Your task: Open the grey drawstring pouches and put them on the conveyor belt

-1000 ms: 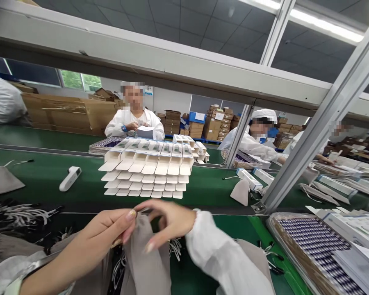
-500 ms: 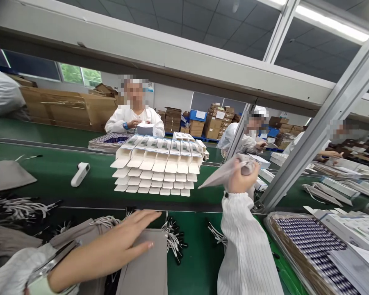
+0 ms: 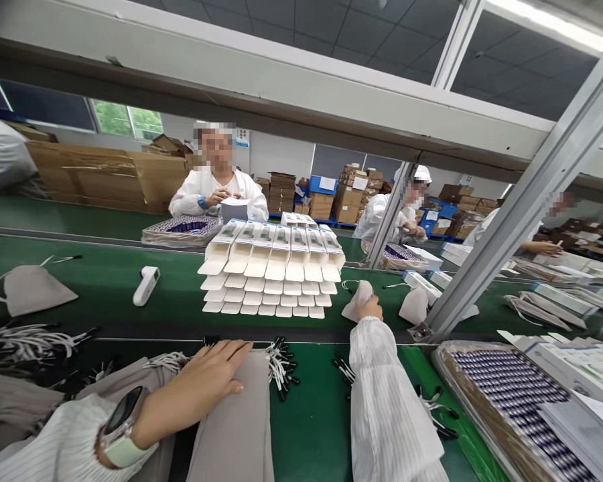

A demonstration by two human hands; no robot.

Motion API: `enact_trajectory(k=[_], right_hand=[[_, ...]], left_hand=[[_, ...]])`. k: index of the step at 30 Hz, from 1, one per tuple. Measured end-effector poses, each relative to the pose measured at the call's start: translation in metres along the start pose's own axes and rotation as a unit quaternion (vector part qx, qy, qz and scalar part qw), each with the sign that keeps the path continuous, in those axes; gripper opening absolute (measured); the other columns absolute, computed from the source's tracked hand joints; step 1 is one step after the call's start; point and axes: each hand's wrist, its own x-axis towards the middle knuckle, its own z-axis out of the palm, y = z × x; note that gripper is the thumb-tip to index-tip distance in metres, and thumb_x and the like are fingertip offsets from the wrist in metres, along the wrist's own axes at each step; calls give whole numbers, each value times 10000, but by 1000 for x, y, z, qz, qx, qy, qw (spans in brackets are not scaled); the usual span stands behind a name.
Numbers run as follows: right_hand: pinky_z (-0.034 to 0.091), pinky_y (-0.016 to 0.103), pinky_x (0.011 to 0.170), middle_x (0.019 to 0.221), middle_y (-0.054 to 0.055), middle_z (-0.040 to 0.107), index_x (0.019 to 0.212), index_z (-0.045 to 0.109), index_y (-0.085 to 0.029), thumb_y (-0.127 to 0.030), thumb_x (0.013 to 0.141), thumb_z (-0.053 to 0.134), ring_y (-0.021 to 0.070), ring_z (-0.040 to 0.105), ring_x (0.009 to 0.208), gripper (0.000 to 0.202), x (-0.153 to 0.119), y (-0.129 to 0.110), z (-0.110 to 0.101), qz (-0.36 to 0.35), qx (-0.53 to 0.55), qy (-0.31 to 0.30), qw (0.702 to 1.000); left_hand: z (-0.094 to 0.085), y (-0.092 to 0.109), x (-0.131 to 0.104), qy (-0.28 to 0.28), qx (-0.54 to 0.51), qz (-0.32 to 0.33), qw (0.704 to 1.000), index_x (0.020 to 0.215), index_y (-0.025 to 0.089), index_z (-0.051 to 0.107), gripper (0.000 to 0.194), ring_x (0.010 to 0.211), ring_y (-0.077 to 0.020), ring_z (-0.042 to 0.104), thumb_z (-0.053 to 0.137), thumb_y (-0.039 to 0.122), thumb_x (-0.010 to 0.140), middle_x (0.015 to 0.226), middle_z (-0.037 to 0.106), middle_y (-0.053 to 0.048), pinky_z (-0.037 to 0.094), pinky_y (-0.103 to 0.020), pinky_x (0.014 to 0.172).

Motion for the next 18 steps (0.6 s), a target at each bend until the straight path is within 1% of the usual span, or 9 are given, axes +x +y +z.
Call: enact_trajectory(k=[3, 6, 7, 9, 11, 13, 14, 16, 18], right_hand=[[393, 409, 751, 1085, 172, 454, 1163, 333, -142, -275, 684, 480, 292, 502, 947, 519, -3, -15, -18, -25, 17, 87, 996], [389, 353, 773, 1106, 94, 453, 1157, 294, -185, -253, 727, 413, 200, 536, 844, 452, -18, -42, -47, -92, 70, 189, 975], [405, 322, 738, 1086, 72, 470, 1143, 297, -192, -243, 730, 411, 168, 544, 778, 432, -27, -52, -57, -133, 108, 222, 960], [422, 261, 613, 1029, 53, 503, 1116, 313, -194, -231, 734, 416, 134, 537, 687, 397, -50, -72, -73, -228, 201, 273, 913], [397, 221, 506, 957, 52, 528, 1088, 343, -187, -224, 740, 417, 131, 527, 667, 357, -78, -88, -79, -314, 273, 280, 865], [387, 213, 487, 884, 43, 545, 1051, 387, -187, -210, 745, 411, 124, 521, 632, 308, -107, -97, -71, -393, 275, 225, 848], [391, 218, 499, 856, 37, 553, 1034, 410, -190, -202, 744, 409, 119, 517, 607, 290, -120, -98, -63, -435, 247, 175, 848], [397, 233, 516, 828, 29, 568, 1018, 446, -203, -201, 743, 411, 116, 510, 559, 277, -145, -95, -42, -514, 149, 44, 844], [400, 244, 516, 825, 29, 575, 1015, 466, -217, -216, 744, 419, 131, 519, 563, 276, -165, -85, -18, -565, 49, -71, 821]], left_hand=[[12, -5, 9, 67, 50, 15, 996, 1219, 146, 367, 409, 1100, -273, 361, 412, 255, 827, 1204, 435, -108, 344, -401, 834], [23, -4, 16, 132, 105, 25, 985, 1135, 87, 454, 332, 1084, -280, 358, 353, 238, 856, 1167, 447, -143, 313, -400, 850], [25, -3, 17, 147, 118, 28, 982, 1114, 75, 468, 323, 1056, -277, 375, 343, 231, 861, 1130, 466, -148, 314, -397, 839], [26, -1, 19, 165, 129, 34, 977, 1089, 75, 480, 305, 965, -261, 424, 341, 223, 862, 1017, 509, -133, 338, -379, 781], [25, -1, 18, 175, 119, 43, 976, 1069, 101, 491, 281, 876, -238, 450, 344, 224, 863, 914, 521, -100, 353, -354, 715], [22, -1, 17, 186, 94, 49, 977, 1045, 128, 498, 257, 837, -222, 451, 344, 226, 864, 875, 511, -81, 354, -335, 683], [21, -1, 17, 190, 81, 51, 977, 1027, 136, 501, 244, 832, -218, 448, 344, 226, 864, 873, 504, -77, 353, -330, 680], [19, 0, 16, 196, 62, 54, 977, 969, 143, 512, 213, 830, -216, 439, 345, 221, 861, 866, 493, -73, 350, -328, 681], [19, 1, 16, 201, 50, 52, 977, 890, 144, 520, 188, 819, -215, 433, 345, 201, 856, 848, 486, -70, 348, -331, 680]])
